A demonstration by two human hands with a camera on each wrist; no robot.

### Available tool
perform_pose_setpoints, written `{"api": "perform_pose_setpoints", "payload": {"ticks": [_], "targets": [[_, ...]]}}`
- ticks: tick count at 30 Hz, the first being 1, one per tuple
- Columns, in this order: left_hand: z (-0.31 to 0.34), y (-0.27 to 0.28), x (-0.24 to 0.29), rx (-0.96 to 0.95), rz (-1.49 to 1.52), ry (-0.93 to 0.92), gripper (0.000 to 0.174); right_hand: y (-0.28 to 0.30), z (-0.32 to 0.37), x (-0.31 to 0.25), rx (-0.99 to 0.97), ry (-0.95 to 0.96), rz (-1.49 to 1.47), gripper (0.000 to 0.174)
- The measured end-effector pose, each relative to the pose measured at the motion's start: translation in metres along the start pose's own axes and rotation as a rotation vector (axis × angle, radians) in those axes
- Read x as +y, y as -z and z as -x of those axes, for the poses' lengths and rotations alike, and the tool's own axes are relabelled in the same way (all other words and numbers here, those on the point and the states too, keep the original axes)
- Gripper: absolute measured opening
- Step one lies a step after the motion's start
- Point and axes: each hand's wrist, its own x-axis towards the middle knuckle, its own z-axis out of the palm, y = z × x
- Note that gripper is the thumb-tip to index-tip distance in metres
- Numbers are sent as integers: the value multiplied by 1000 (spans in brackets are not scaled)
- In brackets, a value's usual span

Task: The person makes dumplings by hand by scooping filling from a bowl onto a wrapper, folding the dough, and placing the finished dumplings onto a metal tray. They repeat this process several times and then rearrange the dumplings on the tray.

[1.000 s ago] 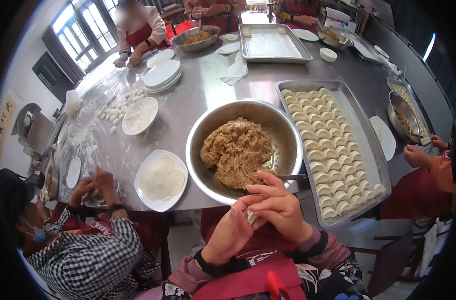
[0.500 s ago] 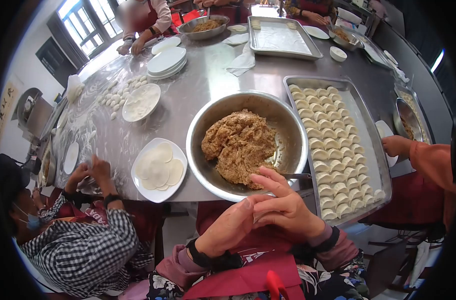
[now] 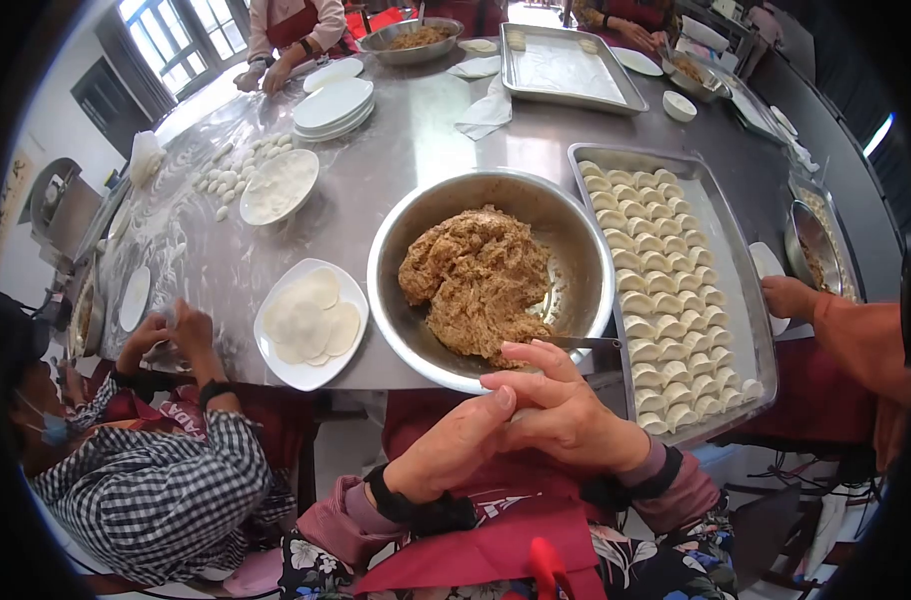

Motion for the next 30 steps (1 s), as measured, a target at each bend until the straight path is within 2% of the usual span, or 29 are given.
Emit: {"api": "perform_pose_setpoints", "payload": {"ticks": [2, 4, 6, 8, 11, 14, 16, 17, 22, 25, 28, 30], "targets": [[2, 0, 1, 19, 5, 8, 63, 1, 0, 0, -4, -4, -9, 2], [0, 4, -1, -57, 17, 18, 62, 3, 4, -2, -5, -30, -12, 3], [-1, 1, -2, -49, 35, -35, 57, 6, 5, -4, 111, -199, -229, 8], [-2, -1, -5, -38, 61, -86, 53, 5, 9, -3, 130, -197, -246, 9], [-3, -2, -10, -12, -9, -111, 62, -1, 17, -2, 170, -182, -293, 11], [-3, -11, -8, -54, 54, -138, 53, 0, 19, -8, 251, -195, -294, 12], [-6, -14, -10, -24, 156, -191, 56, -2, 20, -15, 417, -364, -522, 14], [-7, -22, -7, -22, 146, -196, 60, -4, 22, -16, 492, -351, -600, 15], [-15, -33, -13, 1, 192, -204, 65, -9, 32, -8, 565, -290, -527, 14], [-20, -38, -13, 31, 205, -195, 68, -5, 34, -7, 567, -300, -550, 14], [-21, -40, -16, 16, 242, -195, 71, -6, 34, -16, 691, -383, -567, 14], [-25, -45, -15, -4, 230, -211, 75, -3, 33, -17, 738, -333, -329, 15]]}}
